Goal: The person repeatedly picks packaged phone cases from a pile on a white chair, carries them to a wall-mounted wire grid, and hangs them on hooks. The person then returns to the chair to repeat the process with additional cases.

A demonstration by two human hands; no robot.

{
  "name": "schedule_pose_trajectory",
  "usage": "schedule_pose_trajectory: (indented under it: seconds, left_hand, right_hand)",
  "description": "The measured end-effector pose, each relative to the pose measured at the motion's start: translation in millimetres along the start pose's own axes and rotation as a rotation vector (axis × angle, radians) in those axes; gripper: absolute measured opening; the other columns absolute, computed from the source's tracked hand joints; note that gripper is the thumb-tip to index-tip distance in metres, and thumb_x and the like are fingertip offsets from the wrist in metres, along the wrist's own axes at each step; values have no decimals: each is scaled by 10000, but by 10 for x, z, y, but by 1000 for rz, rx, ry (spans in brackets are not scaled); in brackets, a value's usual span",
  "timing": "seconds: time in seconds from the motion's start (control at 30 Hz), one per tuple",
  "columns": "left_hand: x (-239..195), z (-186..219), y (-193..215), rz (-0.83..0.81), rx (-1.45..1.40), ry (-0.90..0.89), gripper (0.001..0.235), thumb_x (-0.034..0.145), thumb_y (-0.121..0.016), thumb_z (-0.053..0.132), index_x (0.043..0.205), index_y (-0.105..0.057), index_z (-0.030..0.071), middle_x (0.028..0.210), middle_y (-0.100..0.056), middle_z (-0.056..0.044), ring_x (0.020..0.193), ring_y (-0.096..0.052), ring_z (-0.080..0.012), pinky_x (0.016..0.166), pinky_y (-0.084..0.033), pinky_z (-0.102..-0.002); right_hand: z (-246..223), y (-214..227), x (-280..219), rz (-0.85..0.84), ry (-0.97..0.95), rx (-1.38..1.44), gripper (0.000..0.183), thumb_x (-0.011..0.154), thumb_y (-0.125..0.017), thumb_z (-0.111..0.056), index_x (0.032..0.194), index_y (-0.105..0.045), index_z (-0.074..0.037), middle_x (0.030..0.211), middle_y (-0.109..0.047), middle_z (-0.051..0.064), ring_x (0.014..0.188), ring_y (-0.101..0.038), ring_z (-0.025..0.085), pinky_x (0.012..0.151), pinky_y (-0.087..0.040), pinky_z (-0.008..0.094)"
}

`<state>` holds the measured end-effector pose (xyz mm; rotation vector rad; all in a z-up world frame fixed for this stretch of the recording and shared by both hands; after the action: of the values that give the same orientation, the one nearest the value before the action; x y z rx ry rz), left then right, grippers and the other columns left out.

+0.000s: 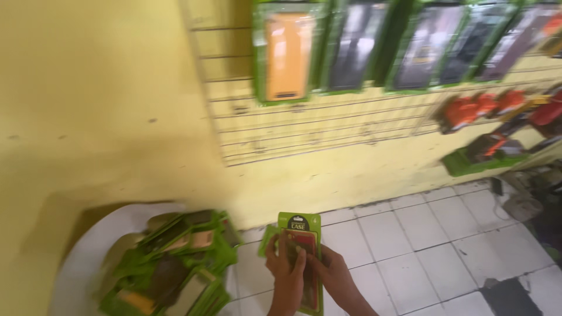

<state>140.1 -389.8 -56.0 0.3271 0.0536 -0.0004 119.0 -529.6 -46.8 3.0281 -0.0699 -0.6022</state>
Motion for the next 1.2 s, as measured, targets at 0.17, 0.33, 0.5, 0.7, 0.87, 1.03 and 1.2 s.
schedule_pose_trajectory:
  seconds: [0.17,0.33,0.5,0.7,0.87,1.03,1.2]
  left_hand:
    - [78,338,-1002,-130,-392,139,784,824,-720,86,1505,-333,126,1352,-544,-122,1155,-646,-252,976,-561,-405]
    - [13,652,-2071,-425,-398,208,613,848,-755,46,1402,-494,84,1169,-706,-113,1062,-728,-205,891,-599,-361]
    - [126,1197,-2917,-612,-552,59,411,886,-749,-1,1272,-609,-25,1168,-740,-130,1121,-699,-203,975,-582,-344]
    - [647,1949,-3452,-622,-562,33,492,845,-733,-22,1306,-566,29,1139,-720,-89,1112,-701,-171,960,-594,-333]
    - [1296,2622,-3818,-419,-732,-174,495,862,-755,-65,1314,-559,-17,1197,-683,-134,1150,-667,-219,951,-577,-360]
    - [1780,3196,-4118,-237,-775,-318,698,765,-782,-114,1371,-465,24,1299,-618,-125,1239,-633,-212,998,-578,-361]
    - [2008,3235,-4177,-53,-679,-283,690,792,-793,-134,1397,-501,24,1309,-607,-123,1241,-622,-226,1006,-538,-365]
  right_hand:
    - [-154,1489,38,119,50,68,347,1001,-590,-161,1285,-682,17,1047,-744,172,916,-642,183,821,-524,366]
    - [-458,2668,-139,187,61,145,347,990,-557,-164,1260,-656,31,1097,-751,147,996,-665,171,878,-546,357]
    - [-919,3583,-176,290,215,92,337,984,-582,-127,1262,-658,48,1099,-768,156,994,-680,162,888,-548,337]
    - [-1733,4387,131,380,446,62,465,955,-612,8,1415,-548,37,1207,-719,147,1068,-659,146,907,-548,304]
    - [-2621,4830,529,419,727,16,821,883,-539,140,1599,-189,-57,1489,-491,109,1210,-619,148,968,-549,289]
    - [-3327,5094,901,353,853,-96,735,936,-541,166,1604,-290,-11,1519,-486,147,1223,-619,177,978,-532,290]
    - [-3518,5243,1301,289,825,-34,733,969,-548,124,1625,-278,-60,1261,-675,107,1103,-661,138,894,-555,254]
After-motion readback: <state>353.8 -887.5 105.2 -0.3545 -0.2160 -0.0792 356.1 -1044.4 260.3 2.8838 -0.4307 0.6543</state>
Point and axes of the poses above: each hand's wrist, its own x-axis towards the middle knuckle, its own y-axis out of the back of the hand, z = x × y, the point moved 7 cm from there along x, towards the middle knuckle
